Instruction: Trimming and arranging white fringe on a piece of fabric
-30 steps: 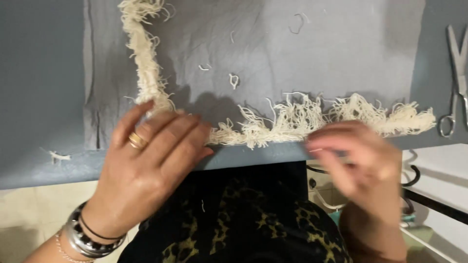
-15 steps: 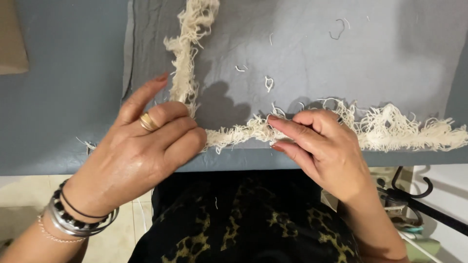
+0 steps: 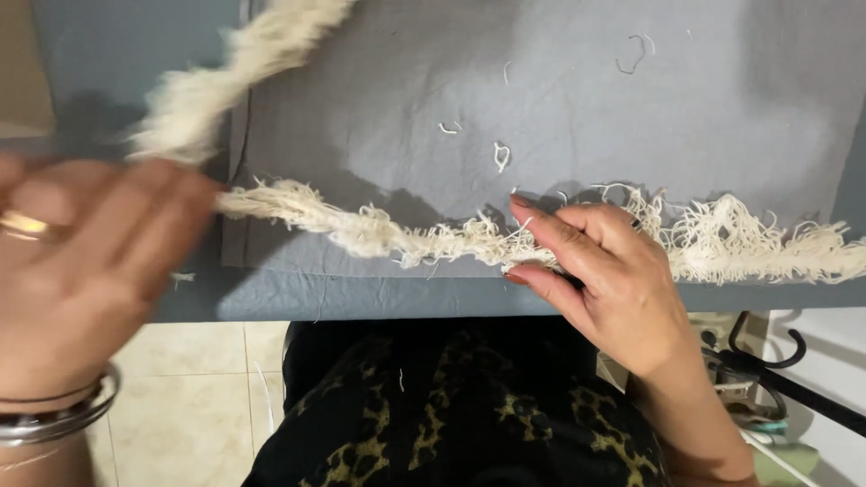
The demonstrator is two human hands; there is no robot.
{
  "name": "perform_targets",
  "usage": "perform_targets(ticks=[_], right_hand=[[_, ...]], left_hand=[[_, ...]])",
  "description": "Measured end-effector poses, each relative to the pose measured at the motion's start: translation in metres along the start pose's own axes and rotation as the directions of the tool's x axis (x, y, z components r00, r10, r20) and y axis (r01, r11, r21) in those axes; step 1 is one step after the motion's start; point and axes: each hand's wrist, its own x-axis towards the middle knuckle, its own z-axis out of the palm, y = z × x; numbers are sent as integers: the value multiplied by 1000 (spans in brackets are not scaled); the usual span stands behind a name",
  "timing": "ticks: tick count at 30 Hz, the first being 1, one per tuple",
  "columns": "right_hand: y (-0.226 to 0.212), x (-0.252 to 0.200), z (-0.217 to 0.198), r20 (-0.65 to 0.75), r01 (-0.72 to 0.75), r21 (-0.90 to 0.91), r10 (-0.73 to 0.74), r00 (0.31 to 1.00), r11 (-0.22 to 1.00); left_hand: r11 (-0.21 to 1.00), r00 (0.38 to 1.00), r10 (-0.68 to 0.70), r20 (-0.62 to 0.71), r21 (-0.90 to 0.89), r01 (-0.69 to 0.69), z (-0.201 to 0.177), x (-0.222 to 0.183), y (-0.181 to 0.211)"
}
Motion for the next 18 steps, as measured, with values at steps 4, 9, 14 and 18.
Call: perform_targets(ticks=[4,9,14,18], right_hand=[[2,1,0,9,18,-28,-18,1000,999],[4,0,-3,6,41,49,-41,999,998],[22,-20,-16,-105,60,176,-42,994,983],[6,-19,-40,-188,-12,97,30,982,995]], left_hand=[[989,990,-138,36,-50,140,-6,-13,-2],[99,506,-540,672,-547,831,-33,24,7],[349,803,-429,414,-744,570,-24,21,35],[590,981,-191,26,-796,136,-87,43,128]])
